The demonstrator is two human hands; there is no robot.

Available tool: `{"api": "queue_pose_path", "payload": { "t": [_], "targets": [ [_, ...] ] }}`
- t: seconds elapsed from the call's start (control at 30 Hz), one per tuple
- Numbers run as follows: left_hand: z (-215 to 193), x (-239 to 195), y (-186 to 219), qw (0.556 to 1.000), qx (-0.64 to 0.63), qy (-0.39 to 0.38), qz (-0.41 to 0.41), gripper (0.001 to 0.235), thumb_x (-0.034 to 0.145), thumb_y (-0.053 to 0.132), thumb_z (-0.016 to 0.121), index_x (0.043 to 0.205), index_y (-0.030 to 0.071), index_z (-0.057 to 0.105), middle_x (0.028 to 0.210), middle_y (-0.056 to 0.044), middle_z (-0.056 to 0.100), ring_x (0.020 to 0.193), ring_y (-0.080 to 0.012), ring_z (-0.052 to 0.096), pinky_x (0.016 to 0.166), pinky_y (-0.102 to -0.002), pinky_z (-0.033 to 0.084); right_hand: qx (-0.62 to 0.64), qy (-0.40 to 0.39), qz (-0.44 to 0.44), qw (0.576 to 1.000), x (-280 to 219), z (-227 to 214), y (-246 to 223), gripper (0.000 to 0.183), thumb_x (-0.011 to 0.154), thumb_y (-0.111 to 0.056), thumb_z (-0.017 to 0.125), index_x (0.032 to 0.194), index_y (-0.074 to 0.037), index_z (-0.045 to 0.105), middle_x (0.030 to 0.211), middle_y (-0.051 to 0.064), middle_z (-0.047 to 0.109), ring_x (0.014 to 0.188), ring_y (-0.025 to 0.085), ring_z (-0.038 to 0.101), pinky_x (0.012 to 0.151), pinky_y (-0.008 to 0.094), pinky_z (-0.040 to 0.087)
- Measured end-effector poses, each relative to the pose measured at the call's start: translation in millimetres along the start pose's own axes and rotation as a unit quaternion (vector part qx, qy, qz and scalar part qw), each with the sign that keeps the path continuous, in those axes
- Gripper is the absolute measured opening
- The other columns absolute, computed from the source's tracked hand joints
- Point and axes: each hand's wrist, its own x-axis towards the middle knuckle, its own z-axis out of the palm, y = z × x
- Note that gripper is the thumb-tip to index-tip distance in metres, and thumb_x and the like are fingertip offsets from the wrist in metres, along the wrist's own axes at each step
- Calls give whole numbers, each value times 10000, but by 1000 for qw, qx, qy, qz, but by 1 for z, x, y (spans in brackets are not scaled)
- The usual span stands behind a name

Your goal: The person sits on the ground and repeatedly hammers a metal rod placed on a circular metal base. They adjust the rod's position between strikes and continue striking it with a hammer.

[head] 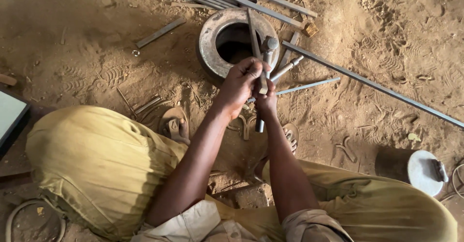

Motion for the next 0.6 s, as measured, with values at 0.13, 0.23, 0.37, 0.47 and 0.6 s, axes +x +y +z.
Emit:
{"api": "queue_pose_path", "payload": {
  "t": [0.13,0.23,0.37,0.47,0.6],
  "targets": [
    [10,-4,-2,986,41,150,-61,286,978,209,608,1227,193,469,795,-139,699,652,-219,722,543,-385,556,-191,100,-504,837,8,-8,18,272,1127,-347,572,1185,-85,617,962,72,670,826,173,662,659,298,566],
    [0,-6,-6,970,-8,203,-130,263,1057,260,565,1266,299,412,817,-162,711,599,-248,687,543,-381,559,148,-47,11,988,9,-1,14,323,1065,-315,469,1171,-43,608,790,9,619,582,79,570,464,250,467],
    [-38,-4,-37,972,-3,152,-177,292,1082,253,539,1180,-18,590,850,-137,733,620,-209,695,548,-372,556,126,-15,24,992,-3,2,-6,329,1075,-332,477,1118,-20,572,722,14,572,536,92,532,419,255,441],
    [-70,-12,-83,961,99,157,-204,311,1067,252,541,1216,2,648,806,-122,699,597,-194,683,525,-362,533,87,-16,36,995,-19,1,-20,418,1093,-422,513,1083,-5,548,663,32,511,496,118,471,411,280,394],
    [-111,-15,-133,875,363,233,-220,353,1049,297,598,1253,9,581,947,-117,668,697,-201,693,578,-381,566,83,-9,50,995,-24,-6,-41,408,1046,-445,519,1063,-42,581,667,14,546,508,109,516,437,287,454]
  ]
}}
